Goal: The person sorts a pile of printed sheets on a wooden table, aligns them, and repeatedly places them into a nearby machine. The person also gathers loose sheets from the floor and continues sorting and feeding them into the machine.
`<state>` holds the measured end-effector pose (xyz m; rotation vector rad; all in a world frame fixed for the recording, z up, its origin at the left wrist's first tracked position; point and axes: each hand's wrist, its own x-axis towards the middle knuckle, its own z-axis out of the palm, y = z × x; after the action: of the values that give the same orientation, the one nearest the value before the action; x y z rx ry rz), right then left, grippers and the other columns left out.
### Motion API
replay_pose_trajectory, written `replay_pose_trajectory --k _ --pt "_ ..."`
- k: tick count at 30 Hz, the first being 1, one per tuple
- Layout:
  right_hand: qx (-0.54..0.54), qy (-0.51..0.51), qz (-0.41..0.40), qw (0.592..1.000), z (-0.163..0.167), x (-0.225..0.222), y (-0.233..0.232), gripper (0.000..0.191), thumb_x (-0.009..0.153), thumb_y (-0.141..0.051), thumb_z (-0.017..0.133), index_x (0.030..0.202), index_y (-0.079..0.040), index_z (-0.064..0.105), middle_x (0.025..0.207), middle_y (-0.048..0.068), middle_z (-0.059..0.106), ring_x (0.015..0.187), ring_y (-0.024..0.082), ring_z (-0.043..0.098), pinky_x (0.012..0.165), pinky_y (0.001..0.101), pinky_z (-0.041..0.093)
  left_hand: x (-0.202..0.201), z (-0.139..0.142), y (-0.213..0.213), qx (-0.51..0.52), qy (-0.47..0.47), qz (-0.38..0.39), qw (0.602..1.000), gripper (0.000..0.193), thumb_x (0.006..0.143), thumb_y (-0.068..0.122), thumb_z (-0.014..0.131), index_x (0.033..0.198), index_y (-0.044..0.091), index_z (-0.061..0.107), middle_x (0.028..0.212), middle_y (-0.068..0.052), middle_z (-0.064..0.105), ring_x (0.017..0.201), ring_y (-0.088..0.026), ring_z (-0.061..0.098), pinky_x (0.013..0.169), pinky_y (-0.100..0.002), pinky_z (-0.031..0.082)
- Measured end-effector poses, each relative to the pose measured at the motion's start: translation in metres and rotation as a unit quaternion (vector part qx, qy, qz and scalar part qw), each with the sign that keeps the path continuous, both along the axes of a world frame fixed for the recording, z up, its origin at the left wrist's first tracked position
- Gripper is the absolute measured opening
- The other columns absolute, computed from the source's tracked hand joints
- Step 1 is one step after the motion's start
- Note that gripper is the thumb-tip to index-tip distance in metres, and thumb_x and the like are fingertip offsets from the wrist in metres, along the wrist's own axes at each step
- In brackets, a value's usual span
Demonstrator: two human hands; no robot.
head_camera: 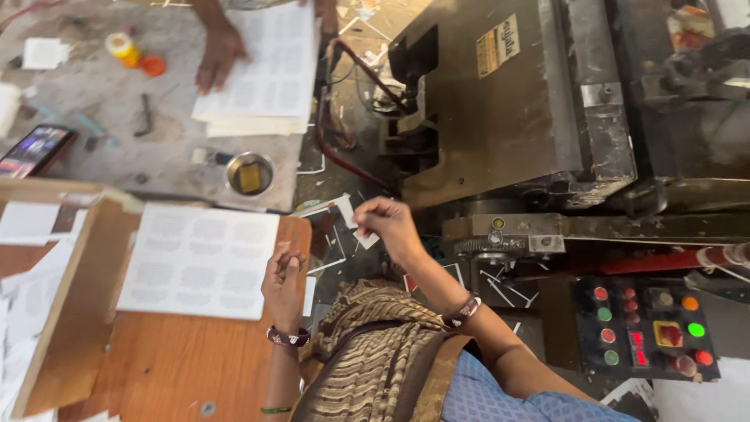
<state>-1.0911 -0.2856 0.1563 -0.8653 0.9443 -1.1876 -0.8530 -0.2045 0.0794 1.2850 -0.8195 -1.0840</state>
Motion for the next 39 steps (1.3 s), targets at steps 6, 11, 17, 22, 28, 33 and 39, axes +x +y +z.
replay_pose_trajectory --k 6,11,17,22,28,33,39 --pt "0.007 -0.032 -0.169 0.985 0.046 -0.131 -0.081 0.023 0.102 -0.024 0.058 0.093 -0.007 0.07 0.081 0.013 0.073 0.061 0.018 0.068 0.06 0.0323 0.057 -0.052 -0.003 -0.066 0.02 0.017 -0.115 0.993 0.038 0.1 0.013 0.063 0.135 -0.002 0.058 0.119 -0.012 0.07 0.109 -0.017 0.068 0.097 -0.03 0.055" --pt "-0.208 0.157 -0.18 0.949 0.089 -0.282 -0.174 0.055 0.11 -0.05 0.053 0.104 0.0 0.075 0.116 0.014 0.075 0.099 0.018 0.07 0.09 0.0321 0.057 -0.097 -0.004 -0.115 0.042 -0.008 -0.16 0.986 0.039 0.1 0.016 0.064 0.134 -0.003 0.059 0.117 -0.013 0.071 0.107 -0.018 0.069 0.097 -0.03 0.053" --pt "-0.185 0.27 -0.209 0.922 0.098 -0.47 -0.326 0.065 0.106 -0.061 0.05 0.13 -0.004 0.067 0.121 0.005 0.068 0.112 0.018 0.063 0.09 0.037 0.052 -0.146 -0.012 -0.155 0.079 0.034 -0.174 0.981 0.04 0.099 0.016 0.063 0.132 -0.006 0.059 0.115 -0.013 0.073 0.105 -0.019 0.071 0.094 -0.031 0.055" --pt "0.22 0.454 -0.247 0.827 0.019 -0.482 -0.394 0.068 0.107 -0.067 0.052 0.109 0.0 0.063 0.092 0.007 0.055 0.08 0.02 0.049 0.067 0.0381 0.039 -0.156 -0.027 -0.17 0.101 0.034 -0.154 0.982 0.04 0.098 0.016 0.064 0.131 -0.006 0.059 0.114 -0.013 0.073 0.104 -0.019 0.071 0.094 -0.031 0.056" --pt "-0.101 0.643 -0.066 0.757 -0.102 -0.323 -0.366 0.059 0.114 -0.033 0.031 0.155 0.01 0.031 0.162 0.03 0.032 0.153 0.04 0.027 0.126 0.0453 0.02 -0.13 -0.031 -0.195 0.087 -0.012 -0.141 0.986 0.039 0.098 0.017 0.065 0.131 -0.002 0.062 0.115 -0.011 0.074 0.105 -0.017 0.07 0.093 -0.029 0.055" --pt "-0.208 0.736 -0.03 0.644 -0.121 -0.142 -0.245 0.061 0.102 -0.031 0.059 0.155 -0.007 0.043 0.16 0.023 0.042 0.142 0.046 0.046 0.105 0.0544 0.05 -0.106 -0.025 -0.233 0.025 -0.114 -0.07 0.991 0.04 0.102 0.019 0.063 0.137 -0.001 0.06 0.124 -0.012 0.07 0.112 -0.019 0.065 0.097 -0.031 0.05" --pt "-0.343 0.625 0.145 0.686 -0.067 0.023 -0.087 0.062 0.096 -0.034 0.065 0.151 -0.009 0.05 0.159 0.017 0.038 0.145 0.042 0.034 0.11 0.0557 0.036 -0.055 -0.022 -0.201 -0.127 0.055 0.145 0.98 0.039 0.108 0.01 0.055 0.144 -0.004 0.052 0.131 -0.011 0.067 0.116 -0.017 0.061 0.101 -0.032 0.05"
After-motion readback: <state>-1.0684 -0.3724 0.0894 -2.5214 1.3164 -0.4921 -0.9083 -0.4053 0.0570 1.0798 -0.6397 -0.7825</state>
